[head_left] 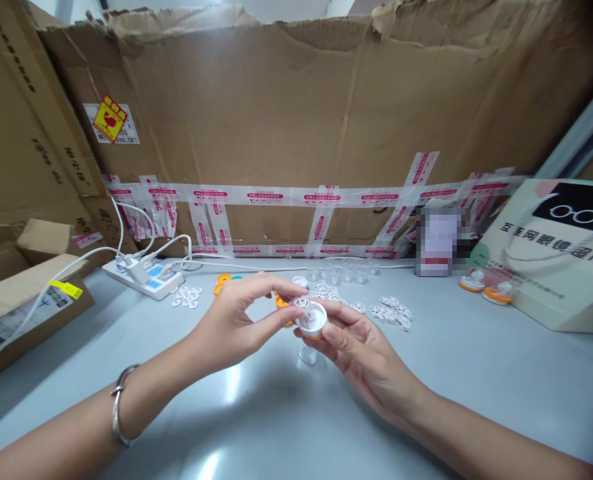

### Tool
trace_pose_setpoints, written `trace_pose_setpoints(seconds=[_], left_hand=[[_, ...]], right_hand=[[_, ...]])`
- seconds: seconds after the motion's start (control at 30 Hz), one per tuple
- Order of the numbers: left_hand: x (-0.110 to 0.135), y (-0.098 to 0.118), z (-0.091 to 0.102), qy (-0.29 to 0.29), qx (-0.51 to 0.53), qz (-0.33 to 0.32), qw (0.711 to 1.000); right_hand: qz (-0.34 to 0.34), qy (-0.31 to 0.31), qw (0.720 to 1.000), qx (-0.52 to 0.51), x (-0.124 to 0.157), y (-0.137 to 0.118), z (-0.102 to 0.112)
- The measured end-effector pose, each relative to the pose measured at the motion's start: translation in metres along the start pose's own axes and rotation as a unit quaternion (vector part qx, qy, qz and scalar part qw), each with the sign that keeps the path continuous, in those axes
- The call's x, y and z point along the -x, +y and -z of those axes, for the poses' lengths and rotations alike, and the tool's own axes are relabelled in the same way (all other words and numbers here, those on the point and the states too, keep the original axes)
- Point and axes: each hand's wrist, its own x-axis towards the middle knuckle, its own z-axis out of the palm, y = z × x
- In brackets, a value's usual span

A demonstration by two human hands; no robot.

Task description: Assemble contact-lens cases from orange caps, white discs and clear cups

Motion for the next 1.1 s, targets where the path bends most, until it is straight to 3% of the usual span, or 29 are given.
trace_pose_setpoints(seconds=[0.2, 0.53, 0.7, 0.9, 1.1], left_hand=[[-0.0007, -0.0004, 0.0006, -0.035, -0.028, -0.049, 0.998], [0.0021, -0.0005, 0.0009, -0.066, -0.030, -0.040, 0.997], [0.0026, -0.0053, -0.0030, -0.057, -0.032, -0.038, 0.997], [0.0010, -0.0063, -0.0065, -0.006, -0.037, -0.035, 0.999], [0.0003, -0.0016, -0.0061, -0.003, -0.016, -0.028, 0.999]], right_hand=[[0.000, 0.009, 1.000, 0.027, 0.0002, -0.0012, -0.0008], [0.020, 0.022, 0.997, 0.073, -0.0003, 0.0003, -0.0005], [0.001, 0.029, 0.998, 0.064, -0.0014, -0.0004, -0.0010], [-0.018, 0.037, 0.999, 0.006, -0.0011, -0.0062, -0.0001], [-0.008, 0.041, 0.999, 0.004, 0.0007, -0.0078, -0.0014]])
